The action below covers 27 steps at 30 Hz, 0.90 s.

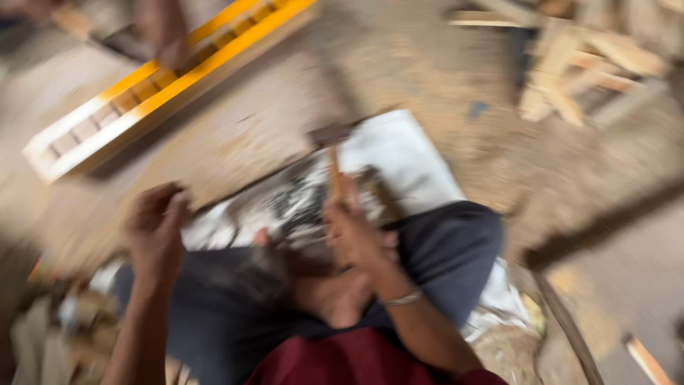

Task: The person sits on the floor and repeatedly hammers nails into small wooden blocks using a hammer. They pick up nails from a pile on a white sack and drive them into the wood, occasionally discarding finished pieces.

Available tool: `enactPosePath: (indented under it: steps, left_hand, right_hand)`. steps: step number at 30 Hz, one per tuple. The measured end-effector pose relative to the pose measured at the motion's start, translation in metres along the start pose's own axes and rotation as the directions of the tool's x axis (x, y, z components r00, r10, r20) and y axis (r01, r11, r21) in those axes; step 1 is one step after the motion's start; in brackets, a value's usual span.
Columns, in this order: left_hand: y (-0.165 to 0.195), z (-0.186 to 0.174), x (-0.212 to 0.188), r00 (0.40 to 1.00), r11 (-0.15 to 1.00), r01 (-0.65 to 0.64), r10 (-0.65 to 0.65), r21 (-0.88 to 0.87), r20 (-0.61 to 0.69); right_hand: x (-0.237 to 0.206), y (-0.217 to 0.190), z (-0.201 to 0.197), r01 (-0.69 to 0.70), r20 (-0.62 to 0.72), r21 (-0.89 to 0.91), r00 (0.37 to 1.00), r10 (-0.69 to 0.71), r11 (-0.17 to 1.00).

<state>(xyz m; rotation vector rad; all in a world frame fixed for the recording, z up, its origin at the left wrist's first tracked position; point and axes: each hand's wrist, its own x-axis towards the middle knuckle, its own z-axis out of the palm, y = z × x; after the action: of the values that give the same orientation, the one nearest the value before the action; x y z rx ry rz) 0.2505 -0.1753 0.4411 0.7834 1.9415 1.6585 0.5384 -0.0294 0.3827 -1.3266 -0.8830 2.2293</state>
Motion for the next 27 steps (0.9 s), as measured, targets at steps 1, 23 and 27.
enactPosePath:
  steps: [1, 23, 27]
  left_hand:
    - [-0.015, -0.051, -0.022, 0.990, 0.997, 0.026, -0.016, 0.069, -0.139]
    - [-0.142, -0.283, -0.217, 0.626, 0.683, 0.691, -0.400, 0.238, -0.670]
    - [-0.109, -0.284, -0.212, 0.668, 0.918, 0.391, -0.334, -0.067, -0.666]
  right_hand:
    - [0.003, 0.002, -0.001, 0.015, -0.014, -0.039, 1.000, -0.015, 0.999]
    - [0.013, 0.015, 0.015, 0.119, 0.150, -0.190, 0.985, -0.091, 0.975]
    - [0.013, 0.014, 0.016, 0.110, 0.143, -0.169, 0.986, -0.085, 0.979]
